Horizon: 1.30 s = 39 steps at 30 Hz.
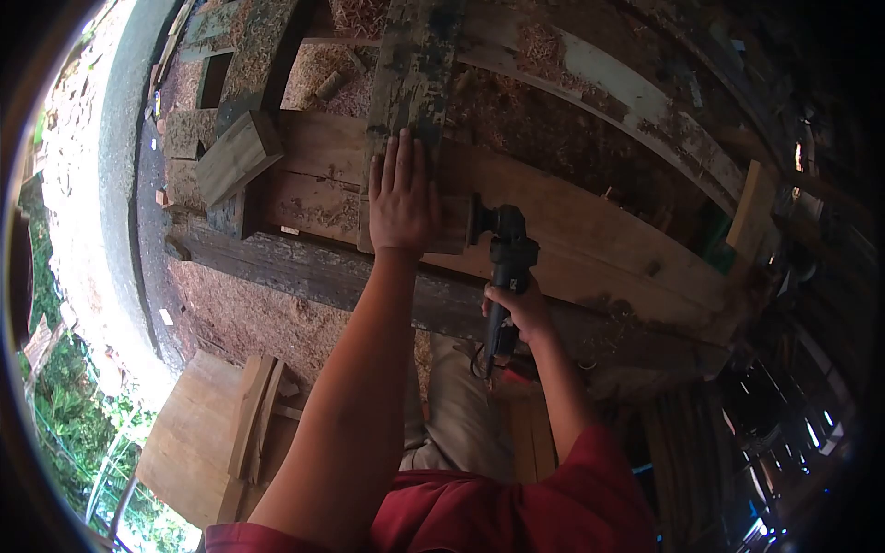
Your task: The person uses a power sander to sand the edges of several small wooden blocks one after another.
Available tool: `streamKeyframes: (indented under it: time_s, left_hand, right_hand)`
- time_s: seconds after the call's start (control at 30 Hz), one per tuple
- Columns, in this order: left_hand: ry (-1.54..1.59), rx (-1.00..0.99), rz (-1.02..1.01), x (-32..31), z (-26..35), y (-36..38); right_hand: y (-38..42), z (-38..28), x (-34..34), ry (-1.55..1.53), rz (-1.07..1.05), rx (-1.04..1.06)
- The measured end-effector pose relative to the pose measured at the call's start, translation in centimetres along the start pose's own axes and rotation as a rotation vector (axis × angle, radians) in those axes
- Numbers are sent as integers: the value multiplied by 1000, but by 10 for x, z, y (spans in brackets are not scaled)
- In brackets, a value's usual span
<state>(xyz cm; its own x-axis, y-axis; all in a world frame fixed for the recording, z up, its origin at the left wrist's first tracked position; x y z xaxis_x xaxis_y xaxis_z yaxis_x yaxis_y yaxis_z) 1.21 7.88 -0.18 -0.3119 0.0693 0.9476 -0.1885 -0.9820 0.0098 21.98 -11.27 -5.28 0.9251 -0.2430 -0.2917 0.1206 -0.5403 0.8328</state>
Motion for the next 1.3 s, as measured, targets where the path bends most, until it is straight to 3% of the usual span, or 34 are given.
streamKeyframes:
  time_s: [1.3]
  left_hand:
    - [-6,-17,41,2,1,0]
  right_hand:
    - [-5,10,5,17,-25,20]
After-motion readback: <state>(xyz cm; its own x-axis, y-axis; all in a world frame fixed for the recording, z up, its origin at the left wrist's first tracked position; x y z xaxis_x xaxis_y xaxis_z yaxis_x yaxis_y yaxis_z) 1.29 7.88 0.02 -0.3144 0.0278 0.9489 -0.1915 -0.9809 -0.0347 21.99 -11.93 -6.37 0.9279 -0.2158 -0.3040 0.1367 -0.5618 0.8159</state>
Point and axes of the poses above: each hand's wrist, its own y-axis away from the middle knuckle, its own x-axis out of the back of the hand, z = x × y, the point moved 8 cm from there along -y, towards the middle knuckle, and after that the axes turned 2 degrees about -x, right-handed, at the moved point
